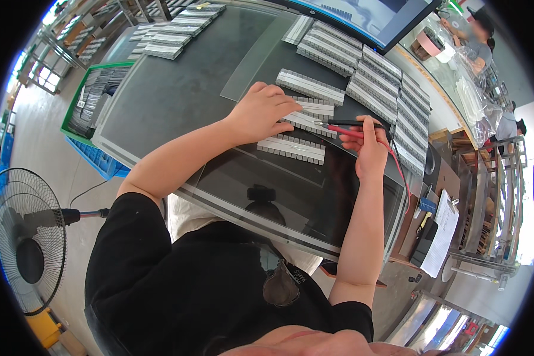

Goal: The recorder is testing solar cell strips using an electronic probe at a workstation in a factory setting.

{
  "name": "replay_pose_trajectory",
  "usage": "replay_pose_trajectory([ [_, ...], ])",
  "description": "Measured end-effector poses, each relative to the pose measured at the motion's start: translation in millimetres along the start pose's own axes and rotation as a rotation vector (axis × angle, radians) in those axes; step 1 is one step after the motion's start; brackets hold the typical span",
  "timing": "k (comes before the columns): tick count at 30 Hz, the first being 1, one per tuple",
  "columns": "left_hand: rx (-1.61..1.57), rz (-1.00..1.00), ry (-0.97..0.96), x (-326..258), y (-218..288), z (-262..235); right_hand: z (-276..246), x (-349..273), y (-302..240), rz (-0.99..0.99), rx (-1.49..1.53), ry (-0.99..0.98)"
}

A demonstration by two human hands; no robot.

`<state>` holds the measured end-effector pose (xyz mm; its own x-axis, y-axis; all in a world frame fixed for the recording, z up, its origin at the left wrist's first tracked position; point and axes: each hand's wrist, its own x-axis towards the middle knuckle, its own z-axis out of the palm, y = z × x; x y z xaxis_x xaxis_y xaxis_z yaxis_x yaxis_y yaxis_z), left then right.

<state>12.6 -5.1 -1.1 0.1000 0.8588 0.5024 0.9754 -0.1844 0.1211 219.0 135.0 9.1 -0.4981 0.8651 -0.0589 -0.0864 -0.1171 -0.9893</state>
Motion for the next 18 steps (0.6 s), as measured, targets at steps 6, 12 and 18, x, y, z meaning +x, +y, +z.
replay_pose_trajectory([
  [6, -0.016, -0.006, -0.014, -1.6, 0.2, -1.0, 0.1, 0.2, 1.9, 0.004, 0.012, -0.017],
  [12, -0.121, -0.048, -0.108, -19.8, 18.9, -23.9, -1.3, -1.4, -0.4, -0.032, 0.171, 0.012],
  [18, -0.119, -0.101, -0.067, -37.9, 26.7, -28.1, -1.3, -0.9, 2.2, -0.024, 0.177, -0.013],
])
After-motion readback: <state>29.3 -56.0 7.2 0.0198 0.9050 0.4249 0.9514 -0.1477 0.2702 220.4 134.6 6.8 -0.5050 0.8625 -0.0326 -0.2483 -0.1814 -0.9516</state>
